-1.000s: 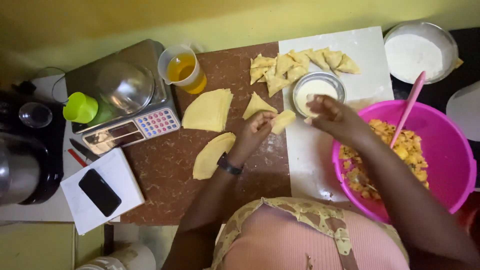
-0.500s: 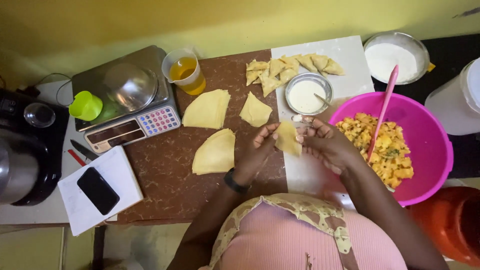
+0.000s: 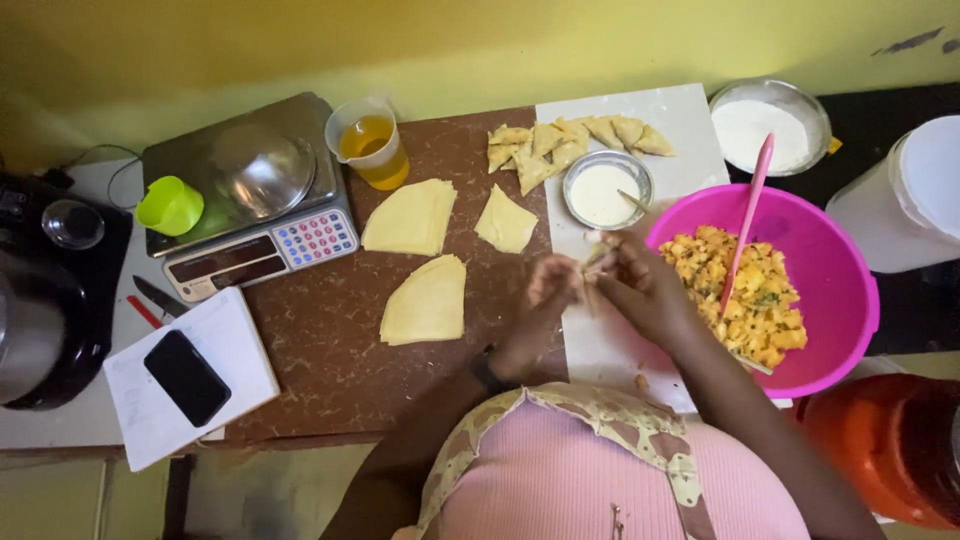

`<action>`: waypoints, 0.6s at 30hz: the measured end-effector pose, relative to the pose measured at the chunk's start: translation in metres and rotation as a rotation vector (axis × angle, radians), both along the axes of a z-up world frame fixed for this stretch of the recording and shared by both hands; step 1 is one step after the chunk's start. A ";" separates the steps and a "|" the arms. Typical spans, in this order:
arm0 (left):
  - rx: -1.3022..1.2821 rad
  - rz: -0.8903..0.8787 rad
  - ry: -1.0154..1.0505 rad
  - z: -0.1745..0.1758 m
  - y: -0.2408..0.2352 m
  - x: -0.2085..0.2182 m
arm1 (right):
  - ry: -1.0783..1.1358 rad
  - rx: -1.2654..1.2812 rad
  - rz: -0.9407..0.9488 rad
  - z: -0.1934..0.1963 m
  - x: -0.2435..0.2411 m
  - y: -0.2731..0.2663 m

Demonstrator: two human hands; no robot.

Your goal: The person folds triangular pastry sheets into cones, fills them with a yellow spiced mixture using a spoon, and seals the edges to form samosas. Completed samosas are placed on a tray beside the workspace.

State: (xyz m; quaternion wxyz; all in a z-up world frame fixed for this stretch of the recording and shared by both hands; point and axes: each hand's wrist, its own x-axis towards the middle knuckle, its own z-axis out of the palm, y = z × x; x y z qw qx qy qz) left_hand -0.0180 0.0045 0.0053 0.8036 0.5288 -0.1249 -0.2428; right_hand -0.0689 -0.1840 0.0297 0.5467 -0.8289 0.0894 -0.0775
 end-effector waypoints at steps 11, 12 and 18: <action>-0.023 0.022 0.370 -0.012 -0.005 0.007 | -0.061 0.073 -0.079 -0.011 -0.006 -0.003; -0.003 0.055 0.368 -0.008 -0.004 0.008 | -0.092 -0.088 -0.128 -0.011 -0.005 -0.006; 0.174 -0.019 0.131 -0.032 -0.015 0.021 | -0.209 -0.420 0.142 0.036 -0.001 0.022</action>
